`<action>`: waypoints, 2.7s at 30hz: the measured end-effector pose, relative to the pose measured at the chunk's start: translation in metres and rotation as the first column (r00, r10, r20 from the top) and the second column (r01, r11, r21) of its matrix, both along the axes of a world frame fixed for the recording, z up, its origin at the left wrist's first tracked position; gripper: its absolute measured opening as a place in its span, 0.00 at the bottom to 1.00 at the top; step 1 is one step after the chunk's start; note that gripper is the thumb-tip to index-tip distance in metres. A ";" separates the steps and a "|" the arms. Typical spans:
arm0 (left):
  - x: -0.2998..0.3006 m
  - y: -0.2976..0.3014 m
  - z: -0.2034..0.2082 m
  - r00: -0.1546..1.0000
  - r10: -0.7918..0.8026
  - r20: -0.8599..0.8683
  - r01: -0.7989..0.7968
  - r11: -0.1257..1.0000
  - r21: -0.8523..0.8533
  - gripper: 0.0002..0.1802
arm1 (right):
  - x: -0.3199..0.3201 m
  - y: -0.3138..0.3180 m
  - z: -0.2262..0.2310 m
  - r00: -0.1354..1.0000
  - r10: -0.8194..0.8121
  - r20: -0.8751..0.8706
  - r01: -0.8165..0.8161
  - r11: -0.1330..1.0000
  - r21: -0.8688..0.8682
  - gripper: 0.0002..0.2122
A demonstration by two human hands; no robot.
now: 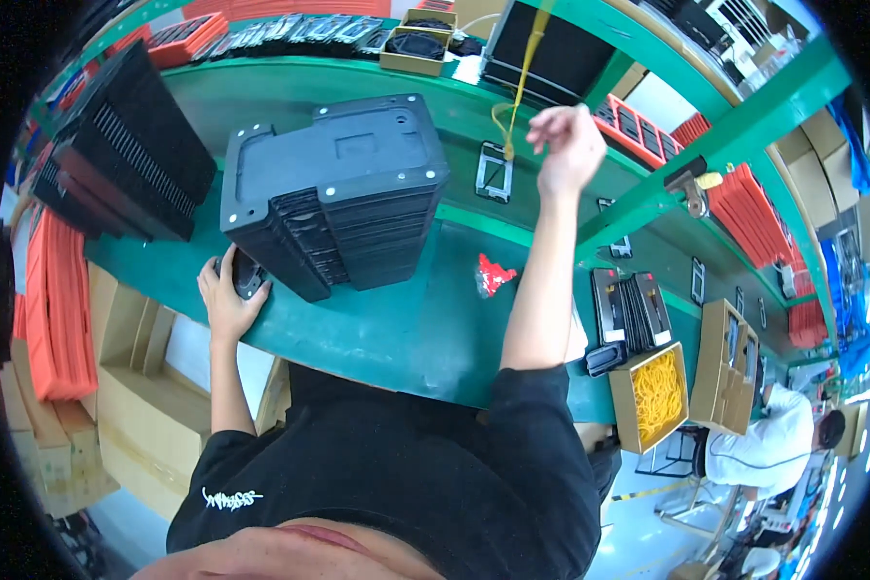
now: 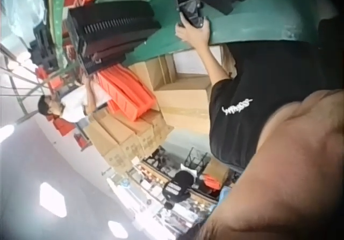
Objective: Assembling electronic modules into frames and packing finished units into boxes.
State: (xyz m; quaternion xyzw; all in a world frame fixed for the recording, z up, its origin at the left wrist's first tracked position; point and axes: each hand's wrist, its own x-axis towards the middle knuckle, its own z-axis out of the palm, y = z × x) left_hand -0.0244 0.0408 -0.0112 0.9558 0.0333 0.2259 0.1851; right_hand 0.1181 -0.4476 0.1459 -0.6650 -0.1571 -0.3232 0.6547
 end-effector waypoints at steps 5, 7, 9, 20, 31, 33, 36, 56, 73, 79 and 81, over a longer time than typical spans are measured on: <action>0.011 -0.013 0.004 0.999 -0.034 0.005 0.034 0.999 0.008 0.50 | 0.117 -0.076 -0.151 0.863 -0.499 0.078 0.363 0.505 -0.783 0.10; 0.005 -0.009 0.002 1.000 -0.015 -0.026 0.015 1.000 0.008 0.50 | 0.128 -0.074 -0.196 0.851 -0.525 -0.022 0.087 0.180 -0.980 0.07; 0.006 -0.010 0.004 1.000 0.007 -0.024 -0.007 1.000 0.001 0.50 | 0.123 -0.076 -0.209 0.833 -0.553 -0.009 0.171 0.274 -0.946 0.09; -0.002 -0.003 0.017 0.999 -0.034 0.012 0.035 0.996 -0.088 0.62 | 0.069 -0.100 -0.039 0.743 -0.530 -0.408 0.271 0.796 -0.541 0.18; 0.062 -0.062 0.198 0.611 -0.697 0.376 0.762 0.389 -0.517 0.74 | -0.073 0.151 0.140 0.979 -0.189 -0.071 0.031 0.491 -0.871 0.14; 0.063 -0.068 0.194 0.612 -0.697 0.373 0.758 0.382 -0.529 0.75 | -0.073 0.160 0.134 0.963 -0.271 0.003 0.083 0.281 -0.956 0.15; 0.061 -0.065 0.191 0.620 -0.688 0.377 0.745 0.367 -0.557 0.76 | -0.083 0.168 0.135 0.956 -0.291 -0.012 0.047 0.194 -0.980 0.16; 0.049 -0.064 0.213 0.688 -0.692 0.217 0.721 0.619 -0.310 0.58 | -0.056 0.171 0.155 0.892 -0.299 -0.340 -0.310 0.143 -0.940 0.20; 0.049 -0.065 0.214 0.693 -0.685 0.222 0.717 0.625 -0.310 0.58 | -0.062 0.173 0.145 0.936 -0.267 -0.228 -0.189 0.166 -0.968 0.19; 0.048 -0.065 0.215 0.699 -0.676 0.233 0.709 0.612 -0.351 0.55 | -0.051 0.173 0.158 0.897 -0.263 -0.355 -0.323 0.157 -0.933 0.20; 0.042 -0.062 0.216 0.706 -0.682 0.191 0.705 0.650 -0.286 0.54 | -0.051 0.177 0.161 0.894 -0.293 -0.340 -0.338 0.061 -0.939 0.21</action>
